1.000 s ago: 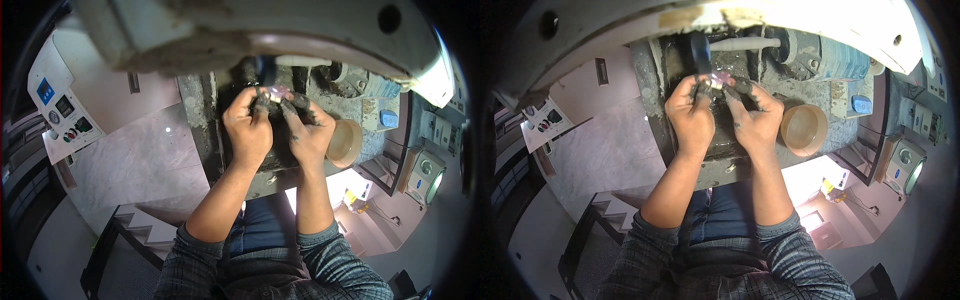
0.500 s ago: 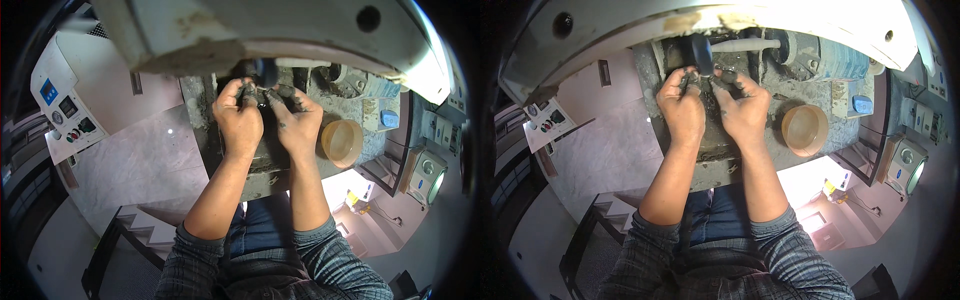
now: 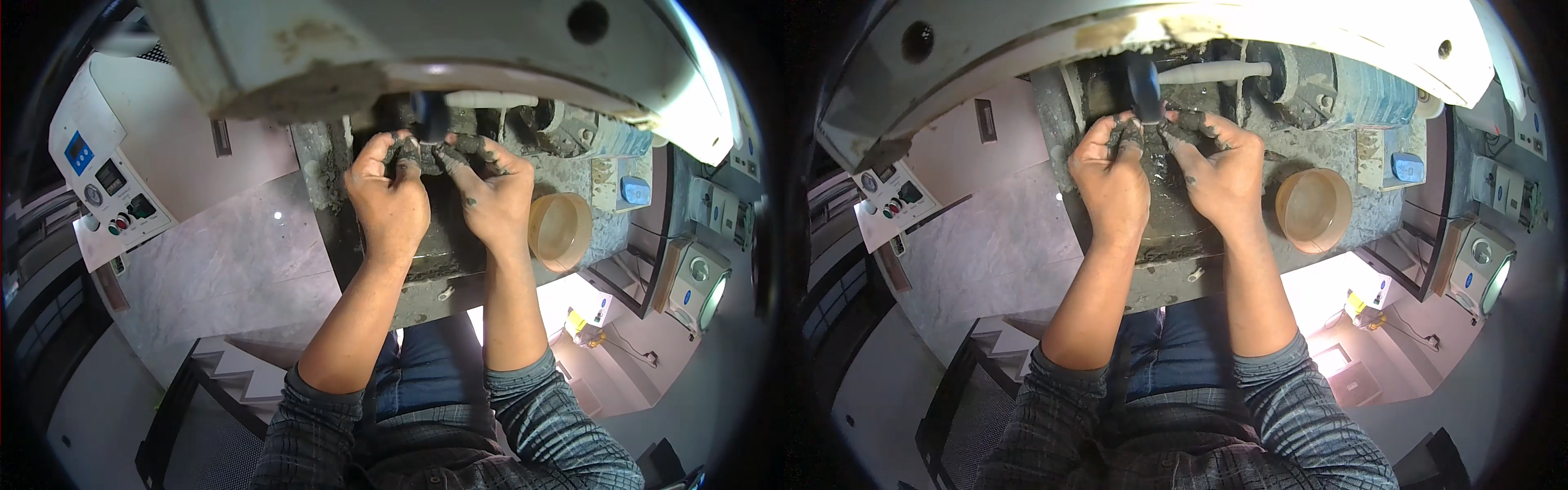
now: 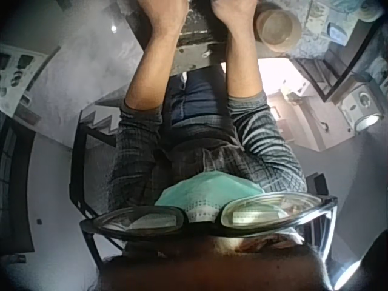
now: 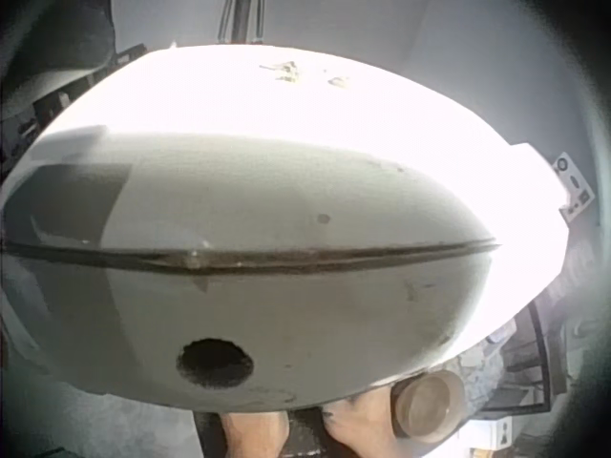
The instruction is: The person polishes a dental prosthesis using a rotary brush on a laboratory lathe while holding the piece by hand.
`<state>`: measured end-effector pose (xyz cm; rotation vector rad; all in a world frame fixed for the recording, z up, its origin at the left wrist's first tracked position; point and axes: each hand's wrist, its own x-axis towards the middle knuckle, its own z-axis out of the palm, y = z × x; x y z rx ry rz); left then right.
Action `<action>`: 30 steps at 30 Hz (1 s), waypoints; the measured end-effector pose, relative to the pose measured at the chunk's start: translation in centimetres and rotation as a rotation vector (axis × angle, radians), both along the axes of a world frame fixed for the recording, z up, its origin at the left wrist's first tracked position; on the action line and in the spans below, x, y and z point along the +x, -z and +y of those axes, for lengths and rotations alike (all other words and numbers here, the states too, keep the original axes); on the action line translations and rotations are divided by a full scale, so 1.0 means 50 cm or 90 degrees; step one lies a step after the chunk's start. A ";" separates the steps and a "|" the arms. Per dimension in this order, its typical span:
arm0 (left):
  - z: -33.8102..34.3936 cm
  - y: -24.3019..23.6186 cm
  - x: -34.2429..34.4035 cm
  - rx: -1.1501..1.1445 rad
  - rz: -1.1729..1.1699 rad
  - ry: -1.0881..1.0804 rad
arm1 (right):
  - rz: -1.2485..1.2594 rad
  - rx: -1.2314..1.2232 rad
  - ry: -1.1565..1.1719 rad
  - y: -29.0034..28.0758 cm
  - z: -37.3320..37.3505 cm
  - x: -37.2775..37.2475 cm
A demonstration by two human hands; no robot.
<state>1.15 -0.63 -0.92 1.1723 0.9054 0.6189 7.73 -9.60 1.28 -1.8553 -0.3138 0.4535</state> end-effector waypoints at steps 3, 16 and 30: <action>-0.005 -0.004 -0.005 -0.005 0.008 0.010 | 0.035 0.036 -0.012 -0.002 -0.003 0.009; -0.016 0.007 -0.007 0.046 0.007 0.000 | 0.032 0.045 -0.070 0.006 -0.005 0.025; -0.067 0.007 0.021 0.112 0.019 -0.100 | 0.052 0.068 -0.105 0.007 -0.005 0.057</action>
